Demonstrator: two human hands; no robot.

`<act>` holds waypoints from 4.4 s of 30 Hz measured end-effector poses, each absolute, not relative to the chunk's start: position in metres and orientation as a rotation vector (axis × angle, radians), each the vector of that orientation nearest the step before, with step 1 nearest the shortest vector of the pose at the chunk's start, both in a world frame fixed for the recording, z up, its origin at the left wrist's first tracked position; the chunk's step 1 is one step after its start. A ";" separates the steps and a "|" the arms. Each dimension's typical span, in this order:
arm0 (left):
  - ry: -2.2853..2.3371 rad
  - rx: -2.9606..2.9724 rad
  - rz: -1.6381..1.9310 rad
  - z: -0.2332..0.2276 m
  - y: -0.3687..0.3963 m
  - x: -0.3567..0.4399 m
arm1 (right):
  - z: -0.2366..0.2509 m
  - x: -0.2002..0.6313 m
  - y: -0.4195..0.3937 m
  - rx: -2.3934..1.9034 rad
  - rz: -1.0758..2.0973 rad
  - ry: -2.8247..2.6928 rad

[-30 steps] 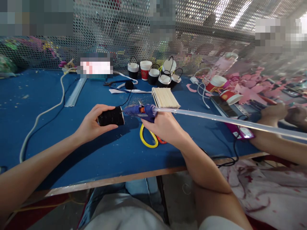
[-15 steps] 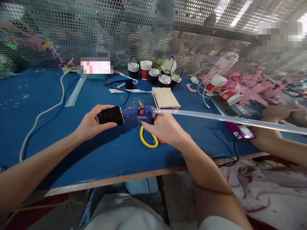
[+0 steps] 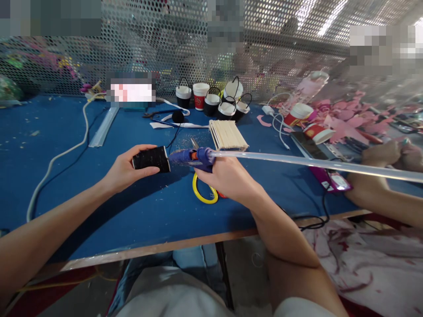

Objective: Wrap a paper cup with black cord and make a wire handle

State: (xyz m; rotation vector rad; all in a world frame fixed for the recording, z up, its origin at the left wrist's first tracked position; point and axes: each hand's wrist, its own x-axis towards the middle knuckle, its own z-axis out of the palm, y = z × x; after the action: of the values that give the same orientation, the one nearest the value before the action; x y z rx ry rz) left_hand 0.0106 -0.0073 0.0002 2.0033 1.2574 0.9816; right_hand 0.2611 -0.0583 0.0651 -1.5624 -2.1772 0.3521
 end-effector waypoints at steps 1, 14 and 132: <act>1.252 2.003 0.981 0.000 -0.007 0.010 | 0.065 0.261 -0.058 -1.563 0.352 -2.179; 1.211 1.775 0.964 0.000 -0.007 0.011 | 0.065 0.262 -0.059 -1.566 0.287 -2.215; 0.682 2.368 1.095 0.005 -0.026 0.018 | 0.019 0.227 -0.005 -1.207 1.246 -1.540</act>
State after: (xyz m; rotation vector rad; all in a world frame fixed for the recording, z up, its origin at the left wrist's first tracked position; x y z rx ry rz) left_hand 0.0181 -0.0263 0.0049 2.3681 0.6818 1.0950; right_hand 0.2265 -0.0055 0.0192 -1.2067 -1.5398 1.2458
